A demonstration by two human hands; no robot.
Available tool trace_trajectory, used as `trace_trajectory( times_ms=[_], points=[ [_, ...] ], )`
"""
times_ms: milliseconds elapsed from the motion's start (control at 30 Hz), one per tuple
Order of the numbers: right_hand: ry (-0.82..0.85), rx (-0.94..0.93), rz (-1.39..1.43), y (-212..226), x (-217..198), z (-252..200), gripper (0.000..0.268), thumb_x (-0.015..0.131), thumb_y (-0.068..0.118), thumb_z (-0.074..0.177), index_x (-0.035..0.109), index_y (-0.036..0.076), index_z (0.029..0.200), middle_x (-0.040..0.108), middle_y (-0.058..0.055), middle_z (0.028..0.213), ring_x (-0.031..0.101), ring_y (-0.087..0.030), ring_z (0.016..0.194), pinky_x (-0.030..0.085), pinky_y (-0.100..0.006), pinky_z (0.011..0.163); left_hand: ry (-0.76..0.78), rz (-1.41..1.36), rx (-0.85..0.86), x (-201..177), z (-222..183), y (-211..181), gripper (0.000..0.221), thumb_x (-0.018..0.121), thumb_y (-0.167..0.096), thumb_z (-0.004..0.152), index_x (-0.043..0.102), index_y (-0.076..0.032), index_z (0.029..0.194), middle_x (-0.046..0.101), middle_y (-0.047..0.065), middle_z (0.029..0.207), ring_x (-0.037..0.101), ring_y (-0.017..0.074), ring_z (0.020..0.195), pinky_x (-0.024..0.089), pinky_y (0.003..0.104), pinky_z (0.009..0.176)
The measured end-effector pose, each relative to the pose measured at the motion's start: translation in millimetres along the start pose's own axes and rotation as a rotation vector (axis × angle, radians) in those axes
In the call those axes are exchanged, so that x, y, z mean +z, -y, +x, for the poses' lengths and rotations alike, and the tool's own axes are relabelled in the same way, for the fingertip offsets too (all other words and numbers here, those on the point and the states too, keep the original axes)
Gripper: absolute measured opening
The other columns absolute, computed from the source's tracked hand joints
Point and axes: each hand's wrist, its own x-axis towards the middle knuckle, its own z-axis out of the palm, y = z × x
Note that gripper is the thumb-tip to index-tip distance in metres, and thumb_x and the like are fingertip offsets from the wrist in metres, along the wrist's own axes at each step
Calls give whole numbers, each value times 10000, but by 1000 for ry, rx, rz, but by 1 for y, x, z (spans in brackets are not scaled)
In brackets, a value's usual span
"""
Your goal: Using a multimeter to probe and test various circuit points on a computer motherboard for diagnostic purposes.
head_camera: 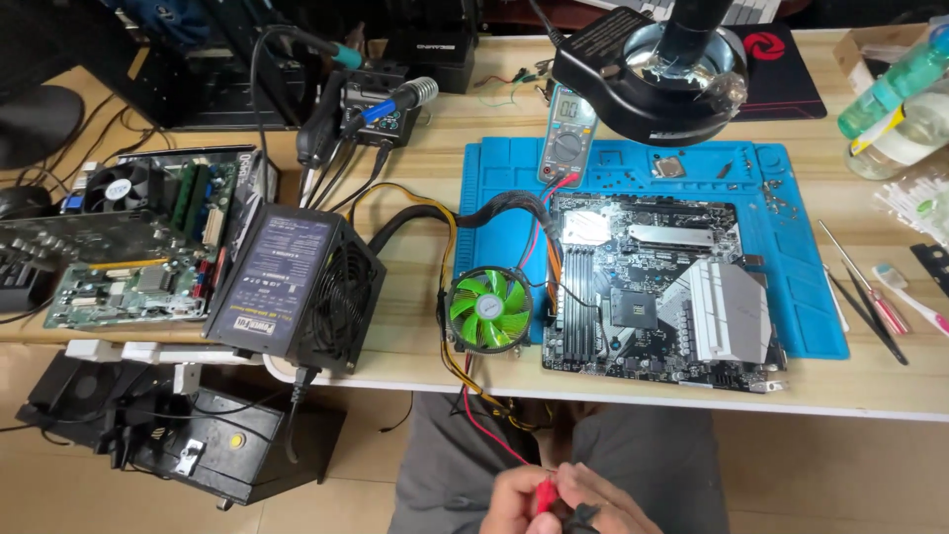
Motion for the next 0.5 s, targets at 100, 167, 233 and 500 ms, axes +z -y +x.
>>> trace_trajectory(
  times_ms=[100, 167, 233, 500],
  points=[
    [545, -189, 258, -70, -37, 18, 337, 716, 410, 970, 889, 157, 1112, 915, 32, 1145, 868, -194, 1165, 647, -395, 1113, -245, -38, 243, 3, 5, -24, 537, 775, -342, 1035, 592, 45, 1358, 737, 209, 1141, 645, 126, 724, 514, 239, 659],
    [799, -376, 472, -131, -50, 29, 340, 665, 376, 1065, 904, 151, 1155, 933, 34, 1186, 877, -195, 1186, 631, -439, 1142, -527, 81, 281, 3, 18, -69, 469, 744, -306, 977, 627, -6, 1319, 718, 110, 926, 691, 170, 711, 576, 276, 648],
    [1093, -329, -20, -210, -53, 22, 536, 888, 289, 909, 814, 211, 1433, 770, -49, 1496, 597, -304, 1486, 406, -484, 1231, -509, 510, 305, -8, 37, -125, 558, 525, -128, 1044, 397, -11, 1574, 712, 161, 1284, 834, 196, 1007, 665, 286, 914],
    [231, 516, -163, -364, -12, -10, 455, 676, 392, 1066, 748, 215, 1478, 656, -133, 1512, 626, -323, 1380, 457, -453, 1166, -274, 1005, 102, -44, 140, -203, 526, 407, -101, 1101, 370, -65, 1624, 499, 168, 1680, 579, 390, 1442, 449, 505, 1131]
  ],
)
